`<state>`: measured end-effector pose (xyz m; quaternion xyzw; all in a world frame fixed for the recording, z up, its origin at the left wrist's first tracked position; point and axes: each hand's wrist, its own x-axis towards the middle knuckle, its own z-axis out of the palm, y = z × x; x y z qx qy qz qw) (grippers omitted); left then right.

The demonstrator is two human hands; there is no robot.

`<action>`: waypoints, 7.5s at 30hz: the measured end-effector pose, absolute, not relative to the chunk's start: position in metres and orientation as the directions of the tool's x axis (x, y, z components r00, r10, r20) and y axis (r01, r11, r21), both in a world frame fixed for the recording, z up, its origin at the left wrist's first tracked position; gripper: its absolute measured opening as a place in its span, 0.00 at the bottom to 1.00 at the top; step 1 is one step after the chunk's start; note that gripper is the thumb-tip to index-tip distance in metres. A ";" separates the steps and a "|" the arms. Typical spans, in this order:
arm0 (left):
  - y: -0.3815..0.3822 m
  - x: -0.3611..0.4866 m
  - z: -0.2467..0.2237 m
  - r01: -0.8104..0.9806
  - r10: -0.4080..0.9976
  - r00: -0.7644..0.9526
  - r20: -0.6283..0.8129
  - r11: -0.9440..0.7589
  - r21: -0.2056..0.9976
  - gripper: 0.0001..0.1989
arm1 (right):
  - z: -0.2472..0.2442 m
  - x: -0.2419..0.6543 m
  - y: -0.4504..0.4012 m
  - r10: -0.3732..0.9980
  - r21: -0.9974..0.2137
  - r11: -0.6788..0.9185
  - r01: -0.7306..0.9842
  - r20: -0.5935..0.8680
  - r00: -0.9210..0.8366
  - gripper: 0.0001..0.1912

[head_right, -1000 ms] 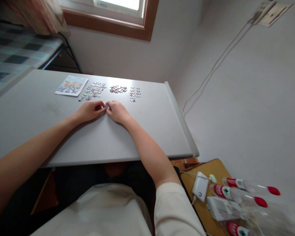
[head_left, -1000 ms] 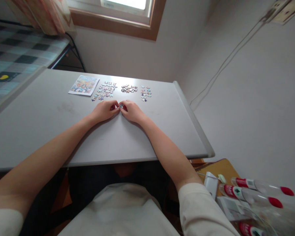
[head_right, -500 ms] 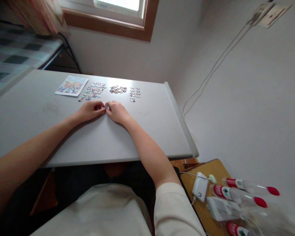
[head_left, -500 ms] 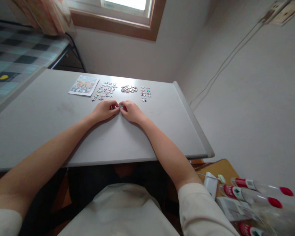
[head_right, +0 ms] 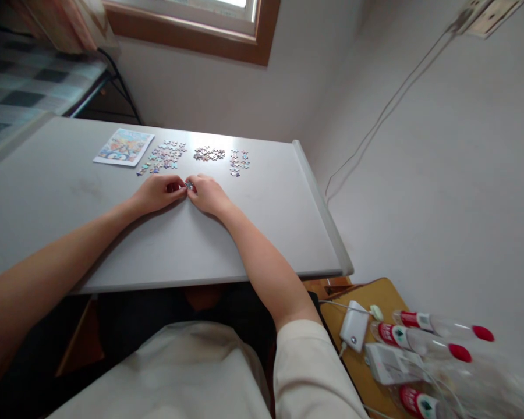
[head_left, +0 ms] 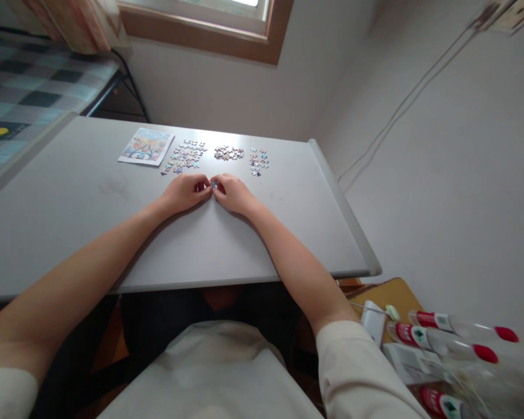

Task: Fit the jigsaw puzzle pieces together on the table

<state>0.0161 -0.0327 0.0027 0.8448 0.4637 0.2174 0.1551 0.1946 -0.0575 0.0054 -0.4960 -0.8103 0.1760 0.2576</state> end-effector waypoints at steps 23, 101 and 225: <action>-0.033 0.015 0.003 0.760 0.870 0.459 0.177 -0.489 0.428 0.15 | 0.007 0.193 -0.057 0.897 -0.524 0.439 0.729 0.219 -0.383 0.13; -0.035 0.015 0.006 0.750 0.854 0.483 0.195 -0.518 0.412 0.14 | 0.005 0.193 -0.057 0.896 -0.524 0.444 0.727 0.232 -0.380 0.14; -0.034 0.017 0.002 0.443 0.687 0.461 0.562 -0.727 0.525 0.19 | 0.008 0.199 -0.049 0.907 -0.710 0.354 0.609 0.419 -0.038 0.13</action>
